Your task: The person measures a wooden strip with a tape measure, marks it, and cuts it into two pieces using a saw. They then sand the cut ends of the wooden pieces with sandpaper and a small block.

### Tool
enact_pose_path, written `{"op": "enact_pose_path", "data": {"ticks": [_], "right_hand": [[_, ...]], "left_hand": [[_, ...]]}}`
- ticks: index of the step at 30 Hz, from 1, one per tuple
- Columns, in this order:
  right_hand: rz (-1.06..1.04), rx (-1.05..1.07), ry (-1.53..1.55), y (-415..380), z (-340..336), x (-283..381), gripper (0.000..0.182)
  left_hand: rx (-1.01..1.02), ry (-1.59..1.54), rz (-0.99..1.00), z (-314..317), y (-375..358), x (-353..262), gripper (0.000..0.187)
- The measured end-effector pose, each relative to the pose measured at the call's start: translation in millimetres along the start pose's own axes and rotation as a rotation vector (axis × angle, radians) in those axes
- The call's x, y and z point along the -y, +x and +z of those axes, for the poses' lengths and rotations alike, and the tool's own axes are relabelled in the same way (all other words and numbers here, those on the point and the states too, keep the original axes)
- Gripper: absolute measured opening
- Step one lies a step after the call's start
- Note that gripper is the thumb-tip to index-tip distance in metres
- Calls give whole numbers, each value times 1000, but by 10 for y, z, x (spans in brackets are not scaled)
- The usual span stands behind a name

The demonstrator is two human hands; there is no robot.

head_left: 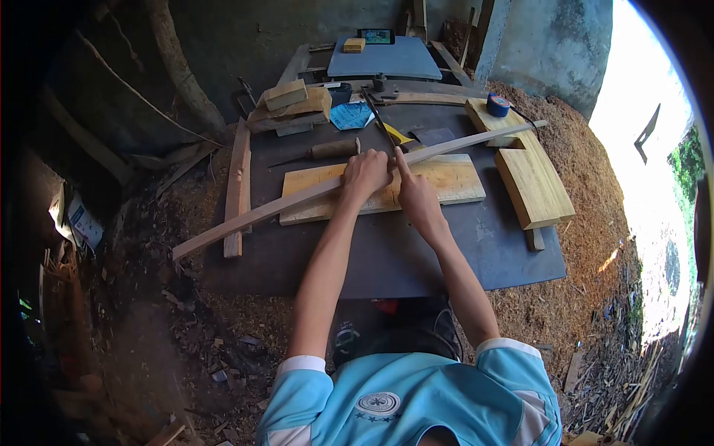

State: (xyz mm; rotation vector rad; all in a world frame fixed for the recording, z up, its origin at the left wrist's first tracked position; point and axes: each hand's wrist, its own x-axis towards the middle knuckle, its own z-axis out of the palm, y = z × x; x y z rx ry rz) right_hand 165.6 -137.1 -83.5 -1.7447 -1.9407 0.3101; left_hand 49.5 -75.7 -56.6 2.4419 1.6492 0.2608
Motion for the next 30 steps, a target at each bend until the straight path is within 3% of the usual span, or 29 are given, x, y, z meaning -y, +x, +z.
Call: {"op": "enact_pose_path", "data": {"ticks": [6,8,13,15,17,20,26,30], "right_hand": [[14,29,36,-128,-94,-65,76],[15,5,-84,-526,-219,-21,78],[93,103,-3,-1496,-539,11,75],[90,129,-57,-1090,-483,11,76],[-57,-10,-67,-428,-263,-33,76],[-26,-29,-45,49,-10,-79,75],[218,192,67,-1583,-669,22,77],[269,-63,233,-1824,-941,-71,71]], "left_hand": [[-23,-9,-22,55,45,19,21],[-20,-12,-24,40,38,7,22],[-32,13,7,64,33,8,21],[-61,36,40,80,15,19,20],[-69,38,47,120,30,49,20],[-56,34,29,112,30,17,20],[-9,19,0,60,32,40,23],[15,-27,-7,29,10,-16,27]]}}
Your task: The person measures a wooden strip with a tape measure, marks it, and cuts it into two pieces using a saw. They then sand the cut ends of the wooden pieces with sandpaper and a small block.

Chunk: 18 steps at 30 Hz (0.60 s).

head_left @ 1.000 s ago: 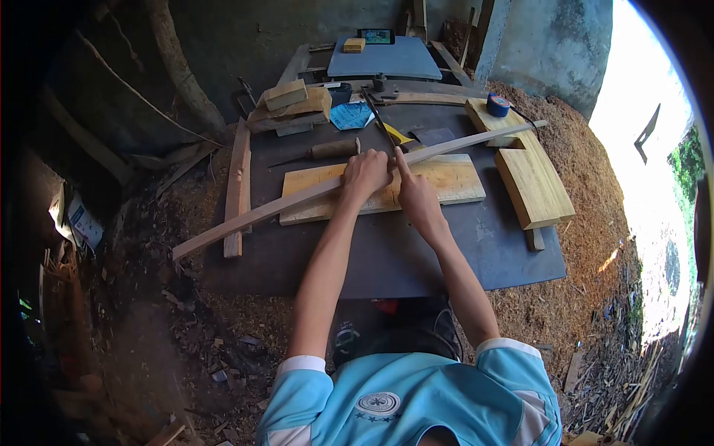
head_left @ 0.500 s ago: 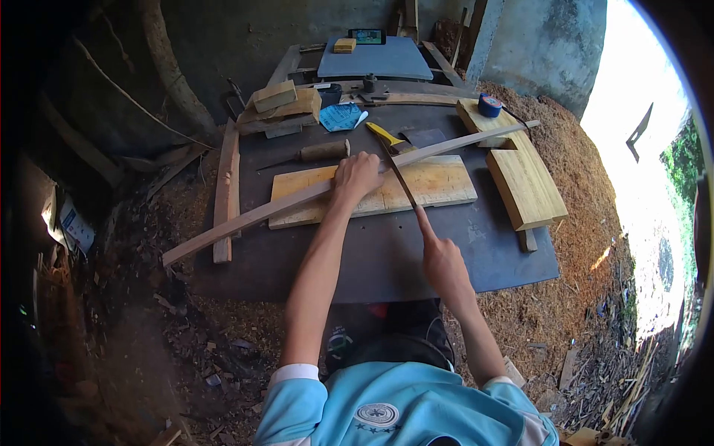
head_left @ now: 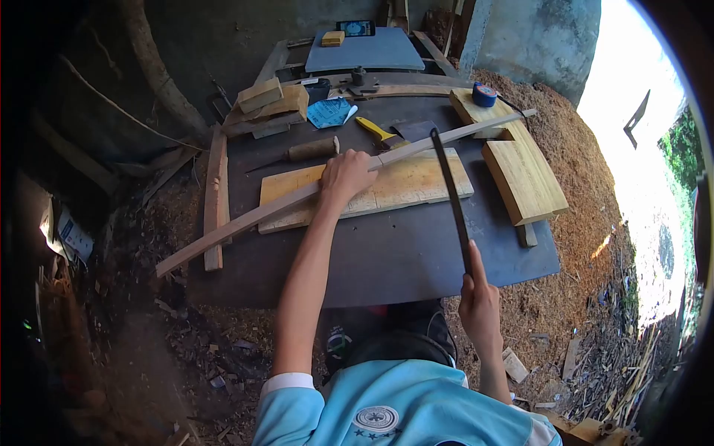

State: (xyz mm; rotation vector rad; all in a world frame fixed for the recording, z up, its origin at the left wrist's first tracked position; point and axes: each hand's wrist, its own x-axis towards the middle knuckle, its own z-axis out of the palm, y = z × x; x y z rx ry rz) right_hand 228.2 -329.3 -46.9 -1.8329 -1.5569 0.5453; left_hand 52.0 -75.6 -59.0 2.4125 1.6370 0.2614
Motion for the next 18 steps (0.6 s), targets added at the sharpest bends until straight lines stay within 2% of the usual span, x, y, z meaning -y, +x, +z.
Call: {"op": "enact_pose_path", "data": {"ticks": [4,7,10,13,17,18], "right_hand": [[159,-117,-397,199,-96,-317,60],[245,-31,-541,256,-100,-447,65],[214,-46,-563,386,-52,-582,63],[-165,-473,-870,590,-9,-583,61],[112,-232,485,1268,-61,-549,55],[83,-202,828,1449,-104,-505,56]], "left_hand": [[11,-28,24,-73,-30,21,30],[-11,-33,43,-76,-66,65,28],[-49,-10,61,-38,-74,88,28],[-95,-16,59,-95,-143,144,26],[-151,-33,76,-358,-345,138,22],[-183,-37,86,-453,-400,115,21]]}}
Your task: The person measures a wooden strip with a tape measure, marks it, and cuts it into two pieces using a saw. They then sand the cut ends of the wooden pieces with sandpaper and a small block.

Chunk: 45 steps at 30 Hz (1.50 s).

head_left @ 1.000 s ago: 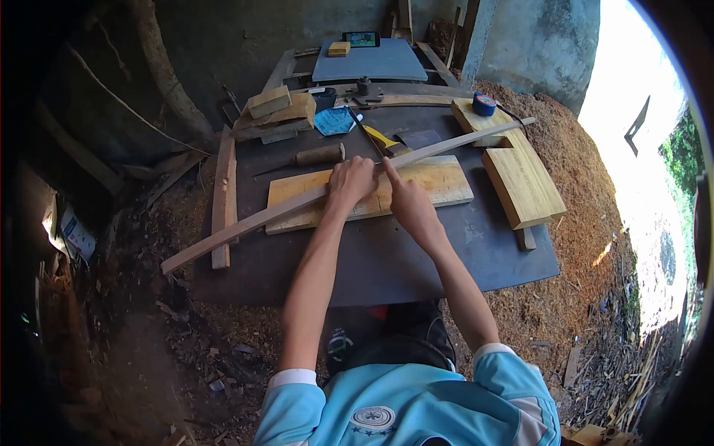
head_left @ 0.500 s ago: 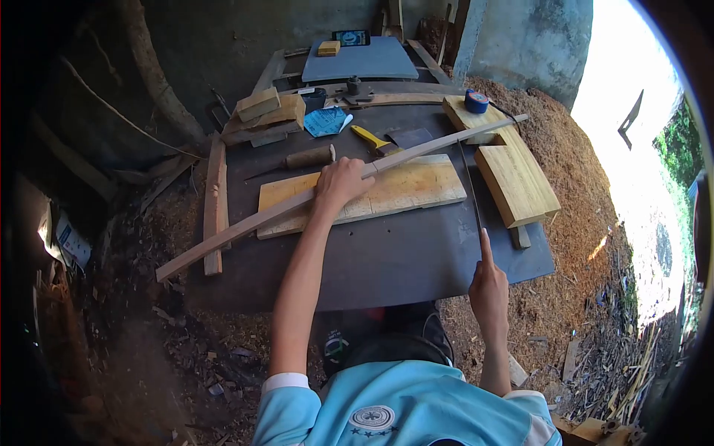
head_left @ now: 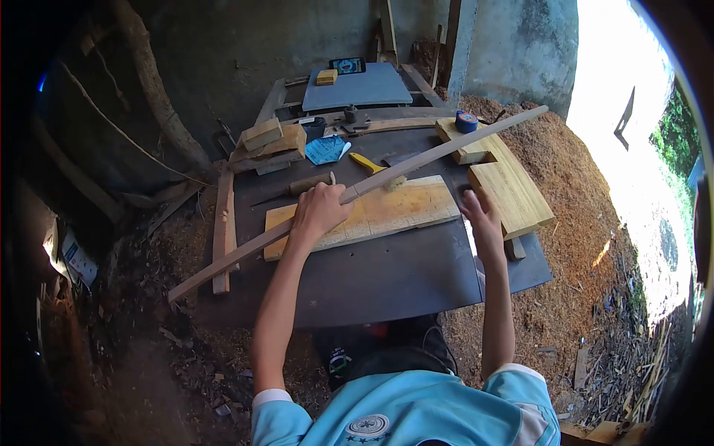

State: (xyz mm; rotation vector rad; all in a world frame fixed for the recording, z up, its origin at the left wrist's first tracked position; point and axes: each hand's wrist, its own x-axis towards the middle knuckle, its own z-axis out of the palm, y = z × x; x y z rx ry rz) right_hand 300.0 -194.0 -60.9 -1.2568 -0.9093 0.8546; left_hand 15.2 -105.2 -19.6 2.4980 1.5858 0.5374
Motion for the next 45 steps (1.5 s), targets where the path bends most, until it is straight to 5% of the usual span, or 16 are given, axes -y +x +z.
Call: {"op": "enact_pose_path", "data": {"ticks": [3,7,9,11,12,15,19,29,37,42,45], "right_hand": [[-19,90,840,421,123,252,57],[-303,66,1094,514,161,758,56],[-472,274,1324,538,-88,716,47],[-457,308,1299,472,-297,696,27],[-384,109,1169,402,-330,733,23],[-246,-217,949,352,-333,707,29],[-193,-391,778,342,-361,499,31],[-126,-438,779,311,-311,370,30],[-182,-314,1055,177,-1042,96,37],[-212,-310,1156,63,-1279,-12,40],[-191,-309,1227,-65,-996,-22,40]], "left_hand": [[55,-31,17,-316,-182,-211,19],[-5,-39,87,-334,-460,-224,20],[-45,-33,125,-343,-669,-274,21],[-84,-32,152,-210,-803,-252,16],[-62,-22,142,-176,-854,-275,16],[0,-40,106,-72,-884,-343,18],[25,-41,130,185,-874,-287,20],[104,-37,152,206,-832,-259,19],[131,-124,303,293,-972,-485,28],[357,-101,121,40,-1133,-189,38],[316,-23,109,-91,-1228,-73,47]]}}
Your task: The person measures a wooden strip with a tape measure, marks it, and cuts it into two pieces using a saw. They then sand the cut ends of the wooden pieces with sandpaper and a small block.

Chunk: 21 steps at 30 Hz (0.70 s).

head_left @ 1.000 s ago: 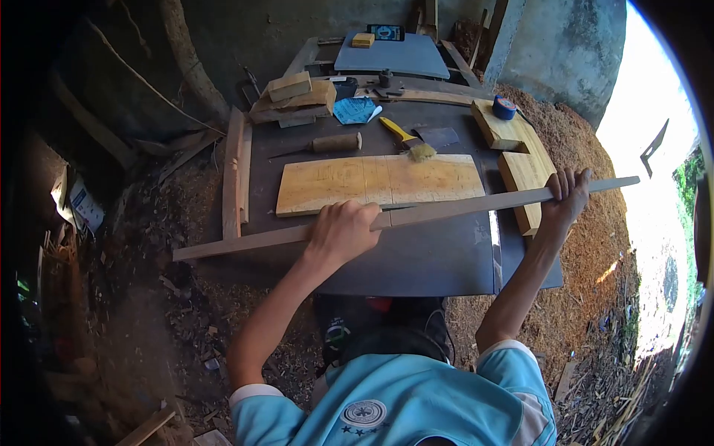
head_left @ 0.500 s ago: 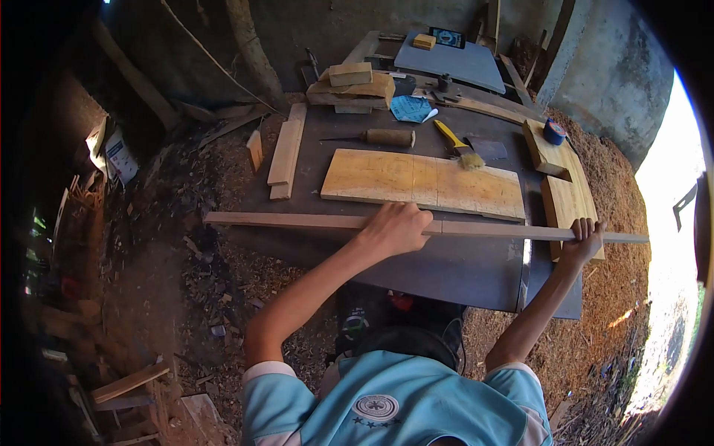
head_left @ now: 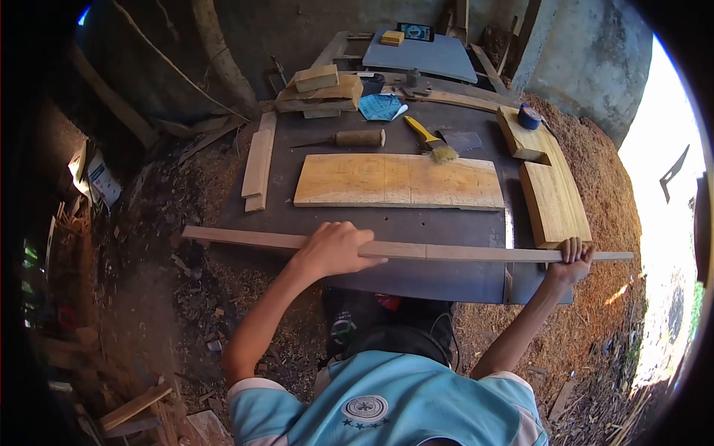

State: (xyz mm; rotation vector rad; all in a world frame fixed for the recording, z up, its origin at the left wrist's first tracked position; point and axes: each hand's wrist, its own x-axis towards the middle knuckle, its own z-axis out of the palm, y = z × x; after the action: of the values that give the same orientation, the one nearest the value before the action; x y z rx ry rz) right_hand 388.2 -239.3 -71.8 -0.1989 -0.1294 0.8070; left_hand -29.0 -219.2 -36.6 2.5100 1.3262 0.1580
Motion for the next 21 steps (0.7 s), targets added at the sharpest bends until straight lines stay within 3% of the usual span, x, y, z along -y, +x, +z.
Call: {"op": "enact_pose_path", "data": {"ticks": [5,14,17,21], "right_hand": [[18,15,52,-199,109,-260,41],[-109,-26,-171,-340,439,-273,39],[-99,-88,-218,-275,353,-343,38],[-103,-126,-284,-287,357,-365,38]], "left_hand": [[-124,42,-5,-431,-162,129,56],[45,-28,-2,-109,-150,239,56],[-341,39,179,-505,-158,182,49],[-829,77,303,-1572,-217,-17,54]]}}
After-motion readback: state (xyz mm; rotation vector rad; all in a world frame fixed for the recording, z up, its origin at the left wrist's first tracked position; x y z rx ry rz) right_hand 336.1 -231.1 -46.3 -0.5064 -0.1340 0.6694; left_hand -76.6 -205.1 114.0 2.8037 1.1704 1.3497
